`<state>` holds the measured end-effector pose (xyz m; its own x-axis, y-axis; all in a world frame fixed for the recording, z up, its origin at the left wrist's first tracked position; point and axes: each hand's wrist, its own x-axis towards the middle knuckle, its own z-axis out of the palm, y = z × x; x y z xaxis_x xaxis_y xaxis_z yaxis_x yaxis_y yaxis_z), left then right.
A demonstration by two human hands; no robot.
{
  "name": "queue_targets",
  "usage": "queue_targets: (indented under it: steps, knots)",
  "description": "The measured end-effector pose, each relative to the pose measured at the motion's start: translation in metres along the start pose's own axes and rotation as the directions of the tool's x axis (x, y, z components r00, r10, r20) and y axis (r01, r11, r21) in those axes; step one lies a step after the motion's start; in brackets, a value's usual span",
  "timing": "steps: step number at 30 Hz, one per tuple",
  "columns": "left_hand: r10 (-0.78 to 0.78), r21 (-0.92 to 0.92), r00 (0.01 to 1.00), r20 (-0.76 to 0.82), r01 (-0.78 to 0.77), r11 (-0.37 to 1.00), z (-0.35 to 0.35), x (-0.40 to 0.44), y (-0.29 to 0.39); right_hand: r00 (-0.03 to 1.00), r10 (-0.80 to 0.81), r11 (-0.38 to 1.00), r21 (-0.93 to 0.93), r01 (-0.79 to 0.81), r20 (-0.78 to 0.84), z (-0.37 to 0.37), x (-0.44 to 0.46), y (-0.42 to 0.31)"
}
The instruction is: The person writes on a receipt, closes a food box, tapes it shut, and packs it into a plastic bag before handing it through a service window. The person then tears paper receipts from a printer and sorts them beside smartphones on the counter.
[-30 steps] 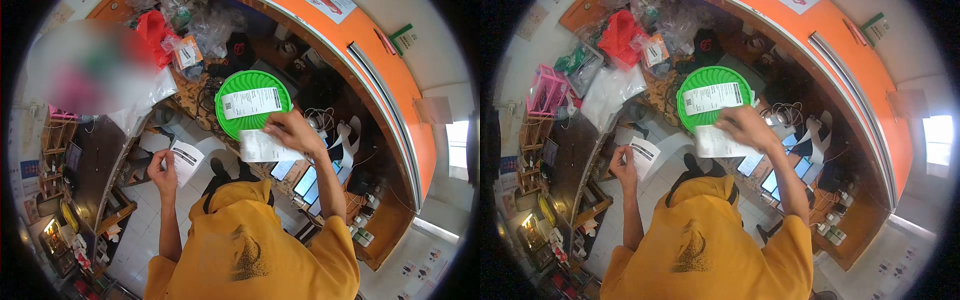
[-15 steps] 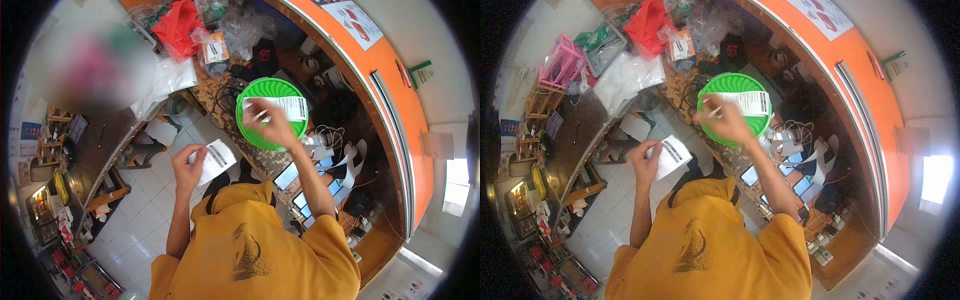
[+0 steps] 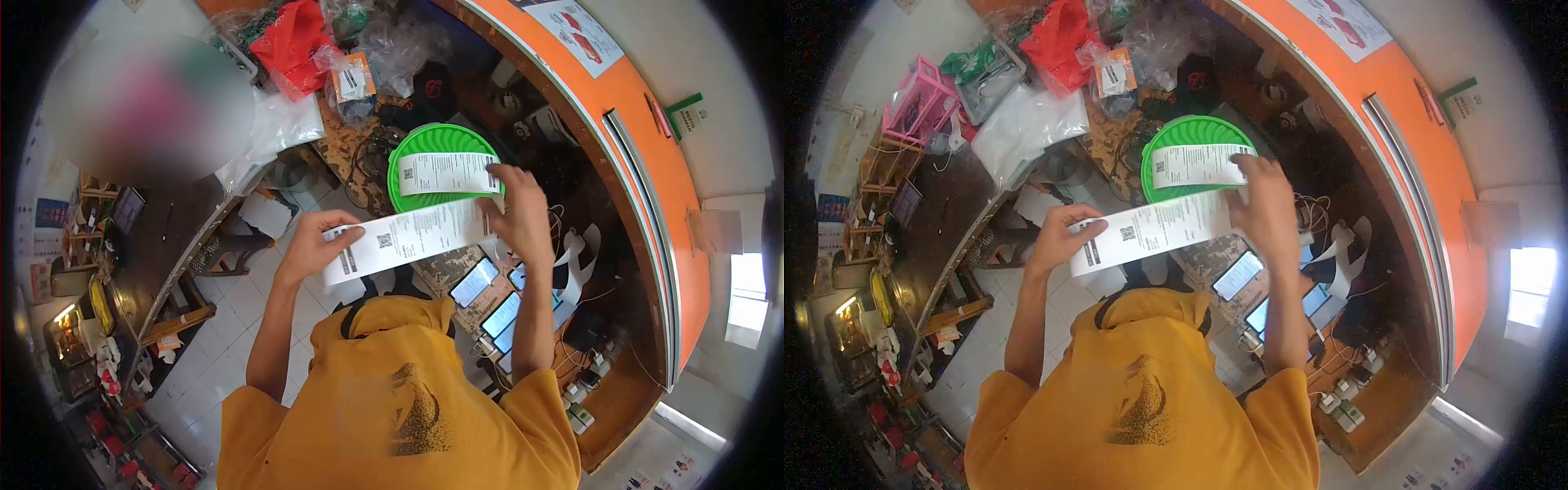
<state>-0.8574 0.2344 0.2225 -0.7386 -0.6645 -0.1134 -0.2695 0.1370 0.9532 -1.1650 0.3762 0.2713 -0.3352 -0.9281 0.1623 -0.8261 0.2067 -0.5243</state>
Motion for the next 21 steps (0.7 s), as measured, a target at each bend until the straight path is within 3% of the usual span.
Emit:
queue_targets:
  steps: [1,2,3,5,8,11,13,15,18,19,20,21]
  knots:
    - [0.044,0.030,0.999,0.016,-0.044,0.999,0.005,0.005,0.004,0.979,-0.172,0.979,-0.133,0.157,-0.110,0.003,-0.001,-0.021]
    - [0.086,0.060,0.996,0.039,-0.089,0.994,0.011,0.008,0.008,0.990,-0.144,0.989,-0.021,0.144,0.003,0.014,-0.004,-0.038]
    - [0.069,0.088,0.997,0.043,-0.072,0.993,0.017,0.009,0.022,0.940,-0.336,0.930,0.178,0.321,0.062,0.026,-0.001,-0.047]
    - [0.122,0.178,0.991,0.050,-0.129,0.976,0.023,0.012,0.029,0.891,-0.392,0.903,0.283,0.324,0.231,0.054,-0.004,-0.064]
    - [0.222,0.329,0.975,0.016,-0.215,0.920,0.022,0.007,0.031,0.927,-0.295,0.933,0.281,0.226,0.233,0.075,-0.014,-0.066]
    - [0.377,0.445,0.926,-0.029,-0.326,0.834,0.030,-0.002,0.019,0.956,-0.277,0.908,0.354,0.226,0.100,0.088,-0.025,-0.070]
    - [0.346,0.424,0.938,-0.034,-0.300,0.855,0.033,-0.006,0.018,0.960,-0.070,0.871,0.486,-0.073,0.269,0.091,-0.028,-0.071]
    - [0.362,0.410,0.929,-0.070,-0.304,0.860,0.037,-0.012,0.015,0.882,0.074,0.727,0.580,-0.367,0.465,0.088,-0.029,-0.074]
    - [0.448,0.387,0.876,-0.178,-0.356,0.850,0.040,-0.001,0.008,0.915,-0.059,0.728,0.644,-0.234,0.399,0.090,-0.033,-0.046]
    - [0.443,0.363,0.871,-0.213,-0.350,0.863,0.037,0.002,0.008,0.955,-0.111,0.710,0.694,-0.118,0.277,0.087,-0.037,-0.034]
    - [0.428,0.337,0.869,-0.247,-0.337,0.879,0.033,0.000,0.007,0.925,-0.042,0.737,0.637,-0.227,0.377,0.070,-0.040,-0.022]
    - [0.359,0.245,0.899,-0.252,-0.299,0.922,0.029,0.001,0.002,0.935,-0.033,0.765,0.611,-0.203,0.352,0.057,-0.040,-0.012]
